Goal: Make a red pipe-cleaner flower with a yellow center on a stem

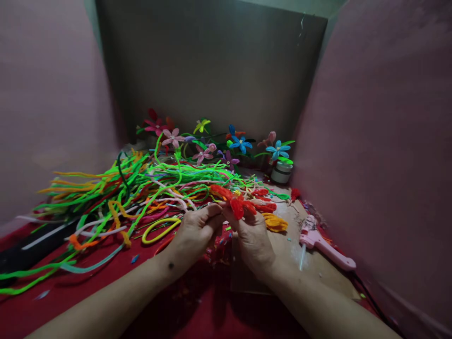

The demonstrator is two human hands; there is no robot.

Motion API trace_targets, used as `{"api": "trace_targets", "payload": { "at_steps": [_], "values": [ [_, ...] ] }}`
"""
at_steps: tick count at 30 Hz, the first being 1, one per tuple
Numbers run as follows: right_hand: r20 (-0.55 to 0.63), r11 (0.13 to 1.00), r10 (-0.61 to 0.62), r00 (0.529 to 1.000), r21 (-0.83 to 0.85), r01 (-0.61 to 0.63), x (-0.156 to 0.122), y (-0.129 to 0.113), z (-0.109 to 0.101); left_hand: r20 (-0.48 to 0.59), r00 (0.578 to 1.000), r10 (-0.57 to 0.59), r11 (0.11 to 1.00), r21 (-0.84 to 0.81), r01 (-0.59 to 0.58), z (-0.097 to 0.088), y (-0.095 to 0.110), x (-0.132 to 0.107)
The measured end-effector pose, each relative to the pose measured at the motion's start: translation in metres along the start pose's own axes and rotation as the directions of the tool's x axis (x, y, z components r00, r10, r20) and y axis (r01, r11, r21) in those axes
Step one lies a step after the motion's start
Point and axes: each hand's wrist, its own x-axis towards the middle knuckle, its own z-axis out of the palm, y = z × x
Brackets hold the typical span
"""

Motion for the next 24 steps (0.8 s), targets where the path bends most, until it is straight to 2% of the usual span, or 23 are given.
{"api": "trace_targets", "payload": {
  "at_steps": [3,5,8,15,19,24],
  "values": [
    [-0.008,0.999,-0.005,1.000,-0.044,0.004,0.000,0.001,-0.001,0.096,0.984,-0.151,0.973,-0.163,0.165,0.002,0.007,0.002],
    [-0.014,0.997,-0.001,1.000,-0.073,0.000,0.000,0.001,-0.001,0.120,0.974,-0.191,0.954,-0.209,0.213,0.003,0.009,0.003],
    [-0.008,0.994,0.012,1.000,-0.105,-0.013,0.000,-0.002,0.000,0.122,0.973,-0.198,0.946,-0.236,0.222,0.001,0.009,0.003],
    [0.119,0.988,0.087,0.989,-0.138,-0.070,0.001,-0.013,0.007,0.190,0.954,-0.233,0.873,-0.391,0.291,-0.011,0.010,0.002],
    [0.116,0.991,0.118,0.986,-0.073,-0.110,0.002,-0.010,0.003,0.263,0.931,-0.254,0.793,-0.494,0.356,-0.011,0.010,0.001],
    [0.157,0.978,0.171,0.973,0.088,-0.186,0.003,-0.004,0.000,0.399,0.899,-0.179,0.684,-0.607,0.405,-0.013,0.004,-0.002]
  ]
}}
